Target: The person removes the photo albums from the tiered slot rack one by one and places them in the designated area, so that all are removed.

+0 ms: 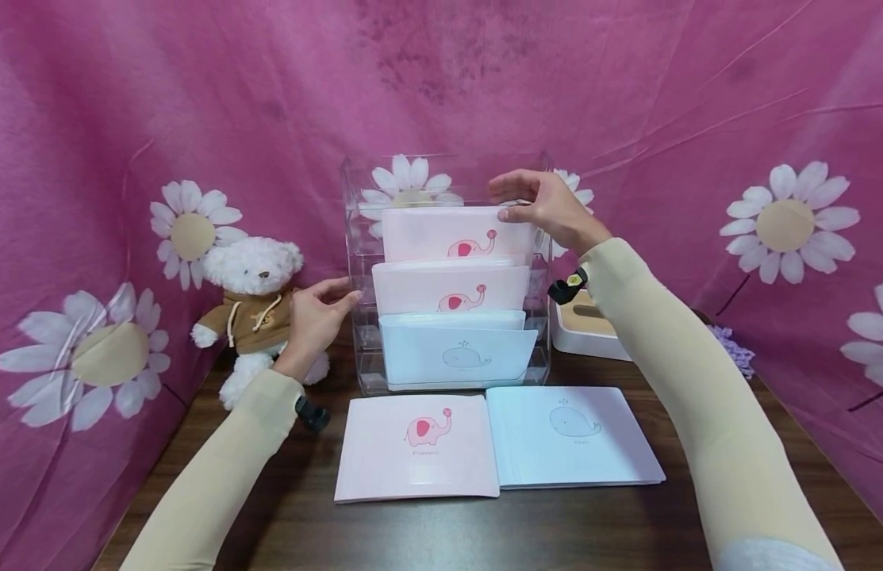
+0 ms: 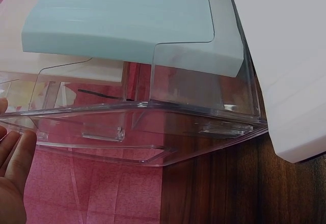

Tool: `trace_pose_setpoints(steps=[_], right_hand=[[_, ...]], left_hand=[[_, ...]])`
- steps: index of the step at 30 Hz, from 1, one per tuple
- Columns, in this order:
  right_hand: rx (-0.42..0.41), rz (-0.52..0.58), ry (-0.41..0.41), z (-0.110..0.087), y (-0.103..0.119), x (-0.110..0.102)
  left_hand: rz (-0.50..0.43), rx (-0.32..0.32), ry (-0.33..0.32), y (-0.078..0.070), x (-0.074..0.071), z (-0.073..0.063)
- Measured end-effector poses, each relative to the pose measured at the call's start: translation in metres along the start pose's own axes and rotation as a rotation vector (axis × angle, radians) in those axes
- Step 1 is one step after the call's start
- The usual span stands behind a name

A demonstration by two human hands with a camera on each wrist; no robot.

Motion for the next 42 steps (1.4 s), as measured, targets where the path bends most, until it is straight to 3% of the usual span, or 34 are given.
trace_pose_setpoints(steps=[7, 25, 33, 42], right_hand=[[0.036, -0.03, 0.01, -0.007, -0.01, 0.01], [0.072, -0.035, -0.06, -0.006, -0.019, 0.016], [0.107, -0.031, -0.131, -0.005, -0.021, 0.014], [0.163, 0.004, -0.192, -0.008, -0.024, 0.012]], left_hand=[[0.003, 0.009, -0.01, -0.002, -0.001, 0.0], [0.005, 0.003, -0.008, 0.0, -0.002, 0.0], [-0.004, 0.032, -0.019, -0.002, -0.003, 0.0], [0.005, 0.008, -0.003, 0.0, 0.0, 0.0]])
Point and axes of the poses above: each hand's wrist, its own z-axis towards the middle knuckle, its own x-axis out of the palm, y = z × x, the point moved 9 cm from there along z, towards the middle knuckle, and after that the axes turned 7 degrees about -z, right-handed, at the moved point
